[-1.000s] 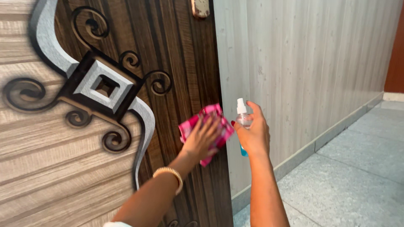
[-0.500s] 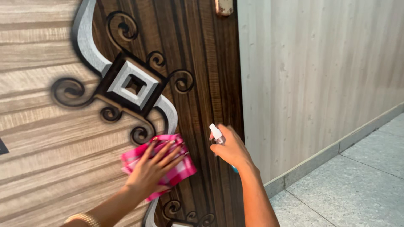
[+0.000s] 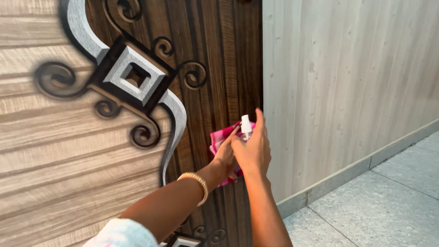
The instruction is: The person sprays a cleaning solution onto a wooden door and wipes it with a pink cloth. They then move to a patterned door and repeat the spraying and wiping process across the surface.
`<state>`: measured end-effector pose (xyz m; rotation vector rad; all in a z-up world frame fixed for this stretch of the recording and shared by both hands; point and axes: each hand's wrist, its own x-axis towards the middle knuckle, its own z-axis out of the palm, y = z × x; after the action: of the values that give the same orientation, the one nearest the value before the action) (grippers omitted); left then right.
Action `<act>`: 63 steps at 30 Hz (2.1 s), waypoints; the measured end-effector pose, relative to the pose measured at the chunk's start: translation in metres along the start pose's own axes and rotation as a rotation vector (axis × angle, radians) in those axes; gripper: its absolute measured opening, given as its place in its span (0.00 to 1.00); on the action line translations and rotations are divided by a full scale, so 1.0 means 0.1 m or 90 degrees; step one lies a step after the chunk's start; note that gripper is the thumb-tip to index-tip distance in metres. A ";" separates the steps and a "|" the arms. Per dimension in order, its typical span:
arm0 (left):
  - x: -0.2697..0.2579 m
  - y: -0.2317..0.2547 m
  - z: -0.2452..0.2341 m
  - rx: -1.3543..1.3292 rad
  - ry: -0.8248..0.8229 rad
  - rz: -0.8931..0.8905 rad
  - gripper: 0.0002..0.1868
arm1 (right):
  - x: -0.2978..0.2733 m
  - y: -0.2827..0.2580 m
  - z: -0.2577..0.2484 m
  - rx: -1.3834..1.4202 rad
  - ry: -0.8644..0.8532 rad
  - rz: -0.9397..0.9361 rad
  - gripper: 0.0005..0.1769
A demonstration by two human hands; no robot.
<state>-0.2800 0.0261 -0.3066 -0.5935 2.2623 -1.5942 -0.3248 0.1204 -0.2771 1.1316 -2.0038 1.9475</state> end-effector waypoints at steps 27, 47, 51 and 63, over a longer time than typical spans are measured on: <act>-1.69 -2.01 0.59 -0.149 0.530 -0.263 0.53 | -0.24 -0.82 0.28 0.142 -0.053 -0.225 0.43; 0.37 -0.94 -0.11 -0.086 0.341 -0.175 0.56 | 0.21 -0.50 -0.30 0.150 0.082 -0.305 0.34; 0.33 -0.31 0.28 -0.217 0.416 -0.026 0.52 | 0.12 -0.52 -0.30 0.050 -0.050 -0.229 0.36; -1.23 -2.28 0.25 -0.129 0.522 -0.403 0.47 | -0.09 -0.55 0.02 0.167 -0.044 -0.295 0.43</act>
<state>-0.1260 0.0001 -0.0985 -0.8947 3.0611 -2.2176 -0.2860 0.1285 -0.2380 1.5710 -1.3668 1.9683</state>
